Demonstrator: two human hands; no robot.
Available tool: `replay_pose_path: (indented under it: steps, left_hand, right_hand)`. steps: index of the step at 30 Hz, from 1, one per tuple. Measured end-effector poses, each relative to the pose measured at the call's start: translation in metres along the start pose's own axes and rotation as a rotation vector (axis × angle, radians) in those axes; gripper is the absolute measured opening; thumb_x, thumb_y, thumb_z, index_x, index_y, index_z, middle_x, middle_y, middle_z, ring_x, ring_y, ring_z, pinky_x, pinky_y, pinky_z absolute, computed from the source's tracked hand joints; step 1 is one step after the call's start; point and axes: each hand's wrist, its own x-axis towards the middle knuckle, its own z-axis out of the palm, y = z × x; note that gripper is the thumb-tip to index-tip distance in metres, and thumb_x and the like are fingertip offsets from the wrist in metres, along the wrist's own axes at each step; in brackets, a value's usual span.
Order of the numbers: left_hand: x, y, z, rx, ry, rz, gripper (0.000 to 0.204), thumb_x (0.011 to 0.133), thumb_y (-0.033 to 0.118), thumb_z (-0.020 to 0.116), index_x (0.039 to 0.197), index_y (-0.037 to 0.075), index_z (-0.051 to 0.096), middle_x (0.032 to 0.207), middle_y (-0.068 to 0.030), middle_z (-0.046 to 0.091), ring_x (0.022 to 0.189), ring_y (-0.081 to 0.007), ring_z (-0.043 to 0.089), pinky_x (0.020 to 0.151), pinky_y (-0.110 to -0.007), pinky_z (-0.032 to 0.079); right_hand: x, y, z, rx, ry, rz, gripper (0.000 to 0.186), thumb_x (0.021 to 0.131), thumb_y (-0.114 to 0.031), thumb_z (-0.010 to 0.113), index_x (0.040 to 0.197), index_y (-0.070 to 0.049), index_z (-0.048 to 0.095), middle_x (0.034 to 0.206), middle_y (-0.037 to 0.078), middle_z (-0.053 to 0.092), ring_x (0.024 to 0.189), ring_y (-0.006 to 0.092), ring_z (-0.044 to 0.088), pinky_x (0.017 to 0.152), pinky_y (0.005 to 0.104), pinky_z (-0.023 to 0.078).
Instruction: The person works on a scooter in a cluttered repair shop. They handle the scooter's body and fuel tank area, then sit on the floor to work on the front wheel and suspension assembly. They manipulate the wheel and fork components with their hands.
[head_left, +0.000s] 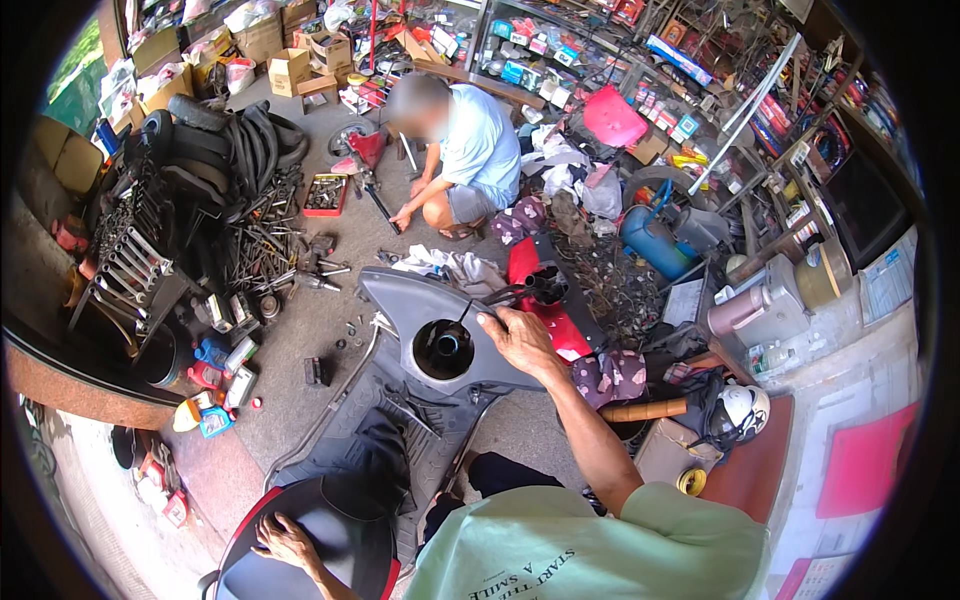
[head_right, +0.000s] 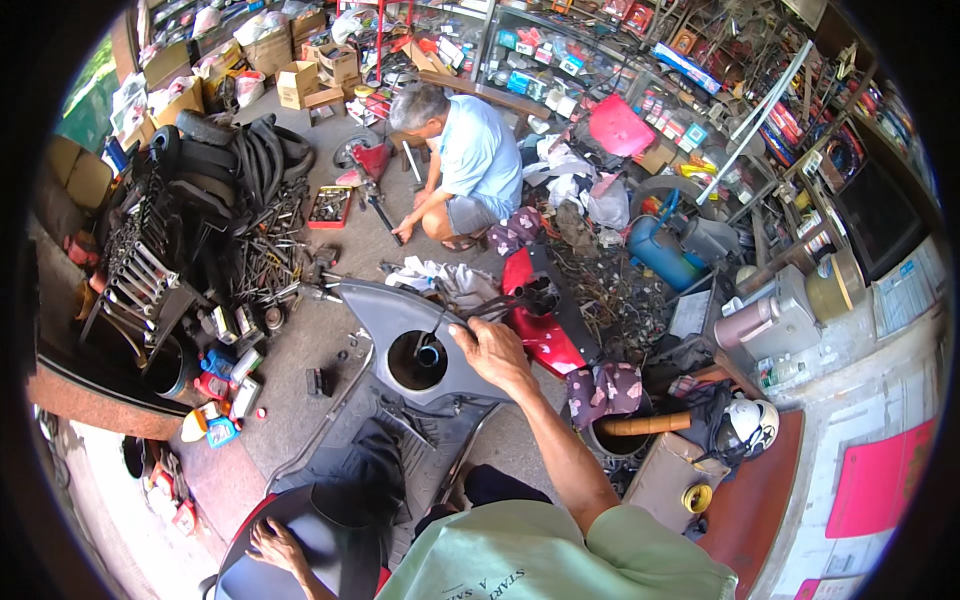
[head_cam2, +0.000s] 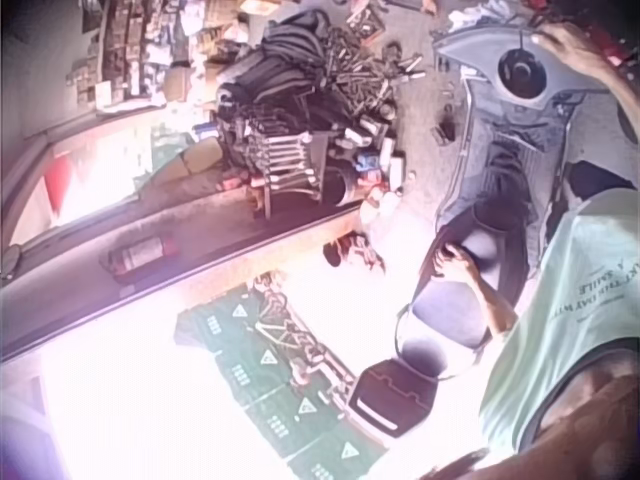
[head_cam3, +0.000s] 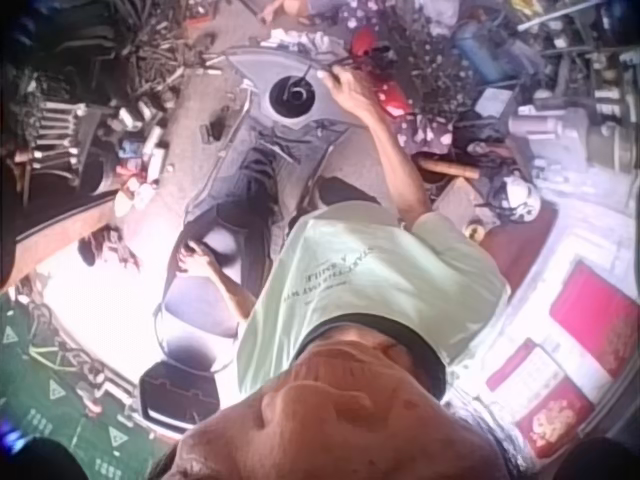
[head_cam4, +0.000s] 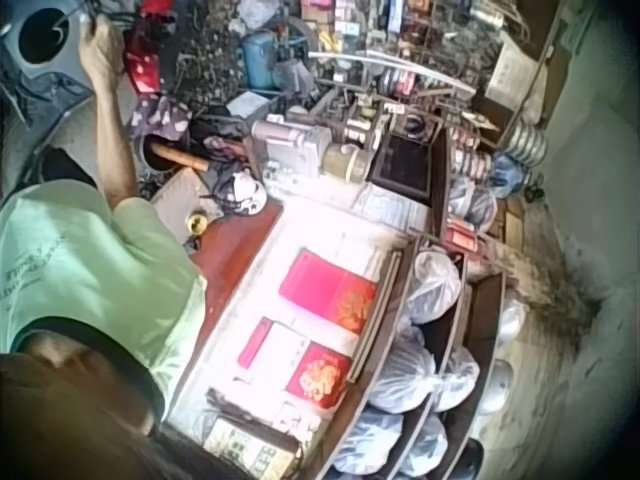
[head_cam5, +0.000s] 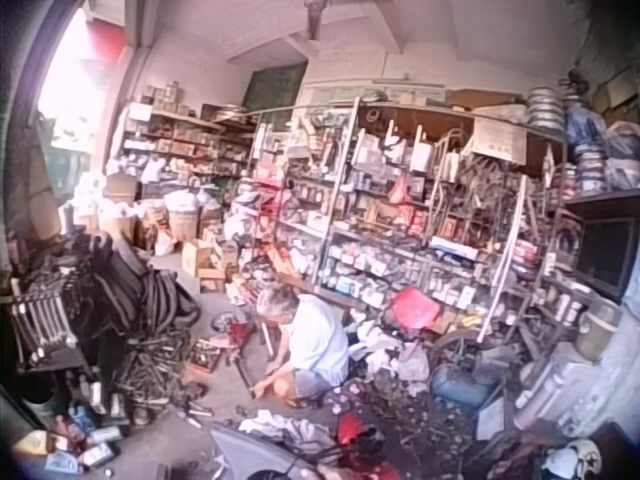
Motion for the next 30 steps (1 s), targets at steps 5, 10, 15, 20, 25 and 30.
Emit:
replay_pose_path:
  steps: [5,10,15,20,25,30]
  left_hand:
    - [-0.0001,0.0000,0.0012,-0.004,0.015,0.002,0.041,0.088,0.039,0.042,0.103,0.005,0.060,0.109,-0.0067,0.059,0.110,-0.0213,0.048,0.102,-0.053,0.017]
    - [0.0003,0.0025,-0.0031,-0.012,-0.006,-0.014,0.041,0.088,0.039,0.044,0.104,0.005,0.060,0.110,-0.0062,0.059,0.111,-0.0209,0.048,0.103,-0.052,0.016]
    - [0.0002,0.0032,-0.0045,-0.017,-0.008,-0.021,0.040,0.087,0.037,0.045,0.104,0.004,0.060,0.111,-0.0059,0.059,0.111,-0.0207,0.048,0.103,-0.052,0.016]
    - [0.0006,0.0034,-0.0035,-0.032,-0.003,-0.017,0.039,0.087,0.036,0.045,0.104,0.004,0.060,0.111,-0.0057,0.059,0.111,-0.0205,0.047,0.103,-0.052,0.016]
    - [0.0011,0.0009,-0.0002,-0.016,-0.011,-0.027,0.039,0.087,0.036,0.046,0.104,0.005,0.060,0.111,-0.0055,0.059,0.112,-0.0206,0.047,0.103,-0.053,0.016]
    - [0.0006,0.0059,-0.0076,-0.032,-0.027,-0.029,0.038,0.087,0.036,0.045,0.104,0.005,0.060,0.111,-0.0054,0.059,0.112,-0.0205,0.047,0.103,-0.053,0.015]
  right_hand:
    - [0.0006,0.0015,0.0011,-0.001,0.005,-0.015,0.046,0.088,-0.045,0.044,0.073,-0.002,0.051,0.064,0.022,0.056,0.066,0.0408,0.055,0.062,0.0496,0.041]
    - [-0.0001,0.0017,0.0015,0.001,0.019,-0.020,0.045,0.088,-0.044,0.044,0.072,-0.002,0.051,0.063,0.022,0.056,0.065,0.0411,0.055,0.061,0.0498,0.041]
    - [-0.0005,0.0008,0.0012,0.001,0.034,-0.025,0.044,0.087,-0.043,0.045,0.072,-0.002,0.051,0.063,0.022,0.056,0.065,0.0411,0.055,0.061,0.0498,0.041]
    - [-0.0002,-0.0004,0.0003,-0.009,0.024,-0.014,0.045,0.087,-0.043,0.045,0.072,-0.002,0.051,0.063,0.022,0.056,0.066,0.0409,0.055,0.061,0.0496,0.041]
    - [0.0004,-0.0009,-0.0005,-0.007,0.013,-0.018,0.045,0.087,-0.044,0.045,0.072,-0.002,0.051,0.064,0.022,0.056,0.067,0.0413,0.055,0.062,0.0500,0.041]
    - [-0.0001,-0.0011,-0.0007,0.001,0.008,-0.008,0.045,0.087,-0.044,0.045,0.072,-0.001,0.051,0.064,0.023,0.056,0.068,0.0417,0.055,0.063,0.0502,0.040]
